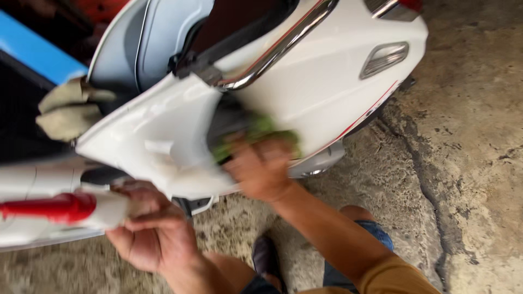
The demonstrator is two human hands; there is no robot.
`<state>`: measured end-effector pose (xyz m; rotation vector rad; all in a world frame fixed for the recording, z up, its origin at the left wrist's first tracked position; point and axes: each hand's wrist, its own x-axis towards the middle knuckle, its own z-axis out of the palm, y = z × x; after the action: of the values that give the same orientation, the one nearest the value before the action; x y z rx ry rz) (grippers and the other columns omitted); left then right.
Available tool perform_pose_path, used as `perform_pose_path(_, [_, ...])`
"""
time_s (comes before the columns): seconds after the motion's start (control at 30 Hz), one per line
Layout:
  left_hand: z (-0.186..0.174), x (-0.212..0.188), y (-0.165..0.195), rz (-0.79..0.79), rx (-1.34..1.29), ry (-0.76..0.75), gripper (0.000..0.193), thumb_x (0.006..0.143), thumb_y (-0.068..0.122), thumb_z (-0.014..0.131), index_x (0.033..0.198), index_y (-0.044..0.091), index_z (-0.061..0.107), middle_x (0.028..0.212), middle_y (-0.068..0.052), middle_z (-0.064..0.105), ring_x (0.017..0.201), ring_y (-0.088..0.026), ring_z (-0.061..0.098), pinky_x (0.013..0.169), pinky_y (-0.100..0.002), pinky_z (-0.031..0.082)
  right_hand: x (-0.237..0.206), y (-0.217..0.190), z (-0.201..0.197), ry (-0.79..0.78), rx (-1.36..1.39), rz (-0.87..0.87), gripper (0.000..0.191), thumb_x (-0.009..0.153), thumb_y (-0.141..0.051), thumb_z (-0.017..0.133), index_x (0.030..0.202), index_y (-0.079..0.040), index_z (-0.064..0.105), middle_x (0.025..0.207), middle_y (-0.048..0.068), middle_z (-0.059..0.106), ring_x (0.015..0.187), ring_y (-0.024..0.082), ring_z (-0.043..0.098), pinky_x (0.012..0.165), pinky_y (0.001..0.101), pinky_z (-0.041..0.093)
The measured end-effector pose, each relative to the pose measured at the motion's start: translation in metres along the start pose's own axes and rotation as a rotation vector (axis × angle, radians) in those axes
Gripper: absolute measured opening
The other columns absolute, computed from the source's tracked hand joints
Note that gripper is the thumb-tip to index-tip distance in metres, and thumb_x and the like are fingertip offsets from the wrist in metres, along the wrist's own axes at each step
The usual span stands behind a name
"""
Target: The person applies a liquid from a white bottle with a red nozzle onto the side panels of a white scooter and wipes the surfaces with a green and gray cloth. The person moves along the scooter, cleaning the lower side panel, the area under the seat, and the rear side panel.
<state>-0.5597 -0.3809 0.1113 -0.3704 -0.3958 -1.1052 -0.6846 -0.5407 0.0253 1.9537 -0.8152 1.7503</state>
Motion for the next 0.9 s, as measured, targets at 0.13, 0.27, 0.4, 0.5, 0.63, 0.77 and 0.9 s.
perform_pose_path(0.13, [-0.005,0.007,0.025,0.039,0.028,-0.045,0.020,0.105,-0.003,0.065,0.124,-0.005,0.060,0.127,-0.026,0.066,0.129,-0.036,0.065,0.101,-0.035,0.066,-0.009,0.012,0.006,-0.359,0.168,-0.105,0.025,0.107,-0.035,0.058,0.119,-0.014,0.055,0.139,0.008,0.047,0.127,0.031,0.044,0.109,0.0500,0.030])
perform_pose_path(0.27, [0.002,-0.005,0.062,0.145,0.114,-0.031,0.015,0.108,0.001,0.066,0.120,-0.005,0.059,0.127,-0.024,0.066,0.129,-0.033,0.067,0.100,-0.032,0.066,-0.011,0.148,0.004,0.137,-0.123,0.091,0.046,0.115,-0.014,0.060,0.144,0.009,0.033,0.151,0.030,0.021,0.145,0.046,0.028,0.123,0.0564,0.025])
perform_pose_path(0.4, [0.008,-0.016,0.074,0.221,0.106,-0.008,0.018,0.107,0.001,0.066,0.119,-0.010,0.057,0.125,-0.026,0.063,0.126,-0.034,0.067,0.098,-0.032,0.066,-0.033,0.098,0.026,0.196,0.046,0.185,0.032,0.104,-0.024,0.068,0.130,-0.010,0.056,0.152,0.017,0.043,0.147,0.031,0.041,0.123,0.0546,0.029])
perform_pose_path(0.5, [0.010,-0.014,0.065,0.217,0.115,-0.048,0.020,0.105,-0.001,0.066,0.120,-0.011,0.057,0.128,-0.026,0.065,0.127,-0.034,0.066,0.098,-0.031,0.066,-0.042,-0.041,0.049,-0.040,0.058,-0.143,0.045,0.109,-0.039,0.054,0.136,-0.004,0.060,0.154,0.017,0.042,0.142,0.039,0.030,0.123,0.0631,0.002])
perform_pose_path(0.63, [0.009,-0.006,0.055,0.175,0.097,-0.088,0.017,0.107,-0.001,0.066,0.119,-0.010,0.059,0.128,-0.026,0.066,0.129,-0.034,0.066,0.099,-0.029,0.066,-0.023,-0.102,0.043,-0.118,0.156,-0.382,0.017,0.112,-0.036,0.062,0.111,-0.024,0.074,0.153,0.001,0.055,0.144,0.030,0.033,0.134,0.0565,0.003])
perform_pose_path(0.77, [0.006,-0.007,0.068,0.215,0.063,-0.046,0.020,0.107,0.001,0.068,0.121,-0.011,0.058,0.130,-0.025,0.064,0.129,-0.034,0.065,0.099,-0.030,0.066,0.003,0.030,-0.009,-0.862,0.102,0.260,0.083,0.052,-0.037,0.081,0.127,-0.008,0.059,0.126,0.020,0.056,0.123,0.046,0.045,0.099,0.0674,0.028])
perform_pose_path(0.9, [0.003,-0.015,0.088,0.249,0.122,-0.051,0.017,0.108,0.000,0.066,0.120,-0.009,0.058,0.127,-0.023,0.062,0.130,-0.033,0.066,0.101,-0.029,0.066,0.002,0.104,-0.013,0.065,0.151,0.118,0.058,0.100,-0.016,0.069,0.150,-0.019,0.040,0.157,0.014,0.039,0.144,0.038,0.043,0.126,0.0597,0.029])
